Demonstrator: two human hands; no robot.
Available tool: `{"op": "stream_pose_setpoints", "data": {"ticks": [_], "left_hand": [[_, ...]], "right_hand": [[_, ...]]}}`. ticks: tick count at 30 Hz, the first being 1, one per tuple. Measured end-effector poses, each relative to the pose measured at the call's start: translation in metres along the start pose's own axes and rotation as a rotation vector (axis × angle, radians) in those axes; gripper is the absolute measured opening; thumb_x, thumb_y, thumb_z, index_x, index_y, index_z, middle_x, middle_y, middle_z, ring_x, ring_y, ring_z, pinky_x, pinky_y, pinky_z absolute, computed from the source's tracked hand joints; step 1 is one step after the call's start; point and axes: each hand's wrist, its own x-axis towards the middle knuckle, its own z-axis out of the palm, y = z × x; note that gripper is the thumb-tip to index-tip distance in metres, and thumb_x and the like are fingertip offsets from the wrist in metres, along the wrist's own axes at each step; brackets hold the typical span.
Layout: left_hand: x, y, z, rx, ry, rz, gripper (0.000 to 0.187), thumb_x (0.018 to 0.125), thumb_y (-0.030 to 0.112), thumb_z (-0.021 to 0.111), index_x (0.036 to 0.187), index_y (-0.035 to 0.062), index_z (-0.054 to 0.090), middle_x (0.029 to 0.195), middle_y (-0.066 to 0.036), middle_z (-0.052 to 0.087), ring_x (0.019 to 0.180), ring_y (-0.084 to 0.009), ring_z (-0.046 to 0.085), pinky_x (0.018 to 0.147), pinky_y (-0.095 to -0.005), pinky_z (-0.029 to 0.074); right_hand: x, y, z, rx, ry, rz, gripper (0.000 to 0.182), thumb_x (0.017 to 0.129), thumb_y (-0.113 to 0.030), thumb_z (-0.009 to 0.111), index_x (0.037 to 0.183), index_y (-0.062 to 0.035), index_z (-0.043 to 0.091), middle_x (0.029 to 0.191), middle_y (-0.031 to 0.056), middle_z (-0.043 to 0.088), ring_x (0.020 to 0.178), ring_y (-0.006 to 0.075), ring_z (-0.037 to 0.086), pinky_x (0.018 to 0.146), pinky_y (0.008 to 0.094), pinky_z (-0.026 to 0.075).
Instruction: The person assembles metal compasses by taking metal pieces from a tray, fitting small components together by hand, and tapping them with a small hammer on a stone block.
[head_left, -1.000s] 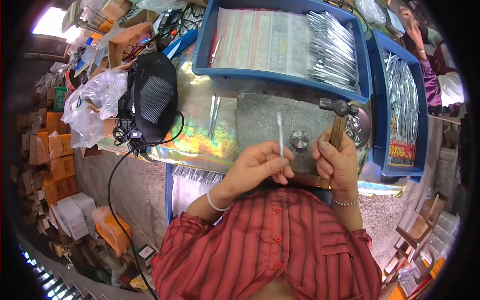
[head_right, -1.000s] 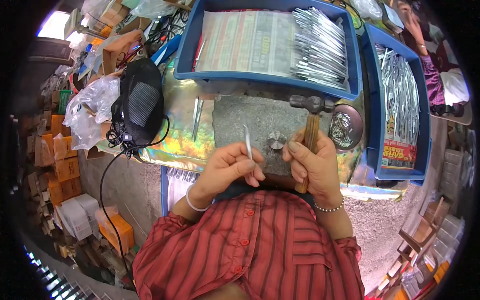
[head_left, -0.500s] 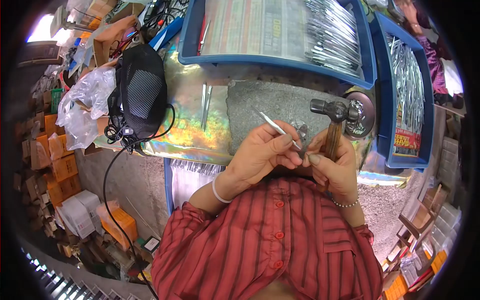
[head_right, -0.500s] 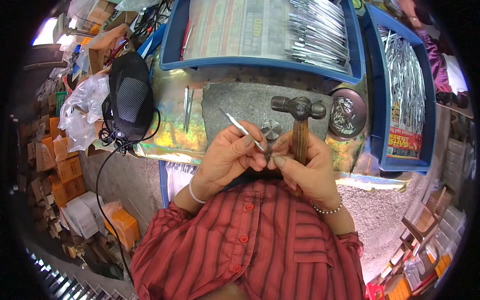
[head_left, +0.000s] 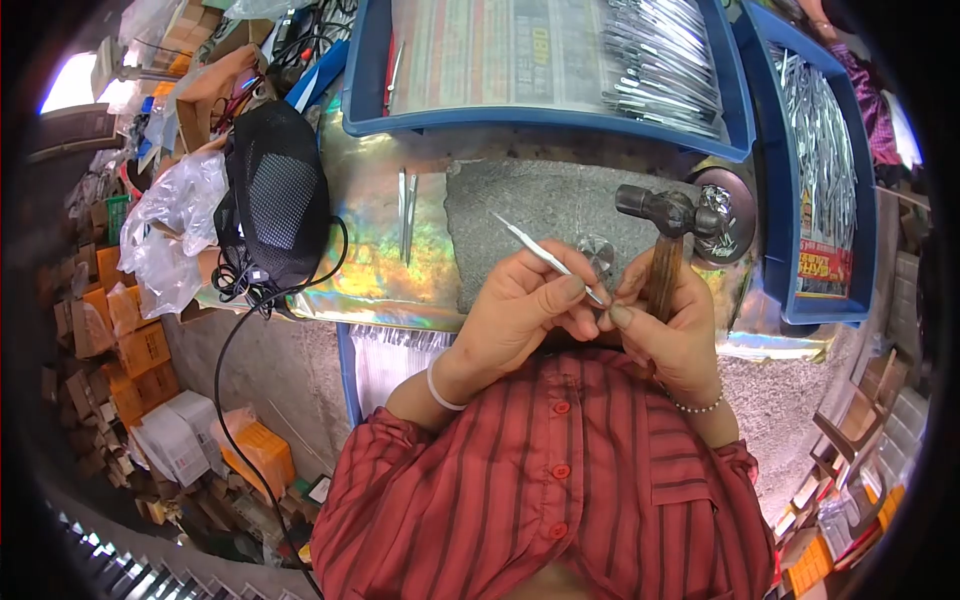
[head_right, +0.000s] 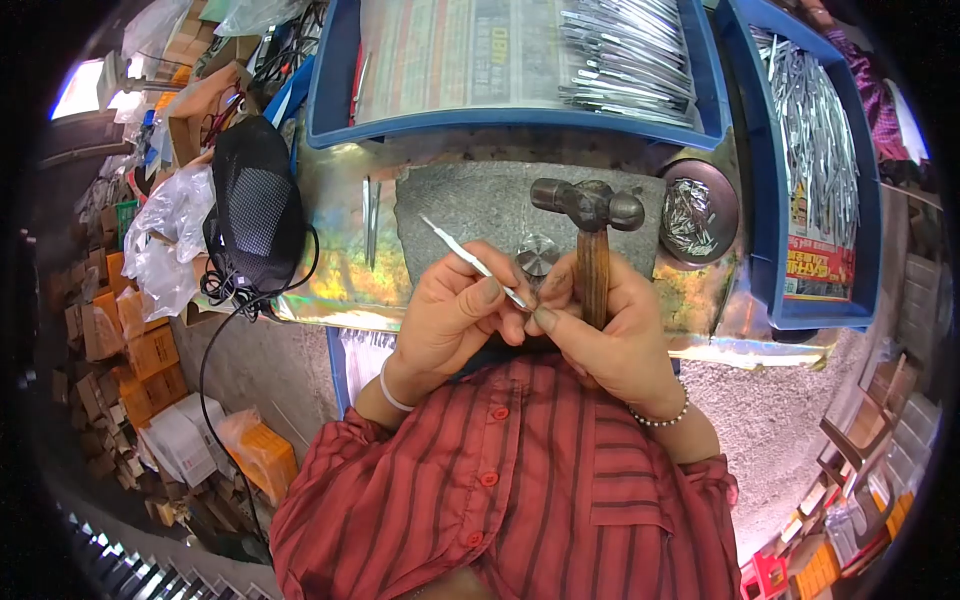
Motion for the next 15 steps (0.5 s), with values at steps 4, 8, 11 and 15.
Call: {"op": "stream_pose_setpoints", "data": {"ticks": [4, 8, 11, 15], "left_hand": [[-0.003, 0.002, 0.003, 0.201, 0.003, 0.064, 0.01, 0.09, 0.006, 0.055, 0.098, 0.0, 0.055, 0.09, -0.011, 0.062, 0.072, -0.0149, 0.063, 0.066, -0.0246, 0.053], [-0.005, -0.002, 0.007, 0.424, 0.007, 0.21, 0.01, 0.089, 0.003, 0.055, 0.099, -0.0005, 0.055, 0.091, -0.011, 0.061, 0.073, -0.0138, 0.061, 0.068, -0.0235, 0.051], [-0.004, -0.007, -0.004, 0.334, -0.041, 0.198, 0.01, 0.091, 0.006, 0.054, 0.099, 0.0, 0.054, 0.093, -0.012, 0.06, 0.072, -0.0148, 0.062, 0.065, -0.0241, 0.052], [-0.003, -0.01, -0.005, 0.006, 0.002, 0.057, 0.016, 0.091, 0.015, 0.055, 0.097, 0.0018, 0.05, 0.093, -0.015, 0.059, 0.068, -0.0175, 0.06, 0.06, -0.0254, 0.051]], "right_hand": [[-0.001, 0.003, 0.0, -0.071, 0.02, -0.023, 0.021, 0.082, -0.001, 0.062, 0.099, -0.0009, 0.05, 0.088, 0.0044, 0.057, 0.075, 0.0073, 0.058, 0.063, 0.0188, 0.046], [-0.001, 0.004, 0.0, -0.191, 0.034, -0.034, 0.02, 0.083, -0.002, 0.062, 0.1, -0.0003, 0.05, 0.089, 0.0036, 0.056, 0.075, 0.0086, 0.058, 0.068, 0.0215, 0.048], [-0.001, 0.003, 0.0, -0.174, -0.006, -0.044, 0.019, 0.084, -0.004, 0.061, 0.1, 0.0003, 0.051, 0.089, 0.0041, 0.057, 0.073, 0.008, 0.057, 0.068, 0.0217, 0.048], [-0.001, 0.002, -0.009, -0.074, -0.059, -0.003, 0.021, 0.088, -0.01, 0.059, 0.104, 0.0017, 0.052, 0.087, 0.0053, 0.058, 0.071, 0.008, 0.056, 0.067, 0.0232, 0.049]]}}
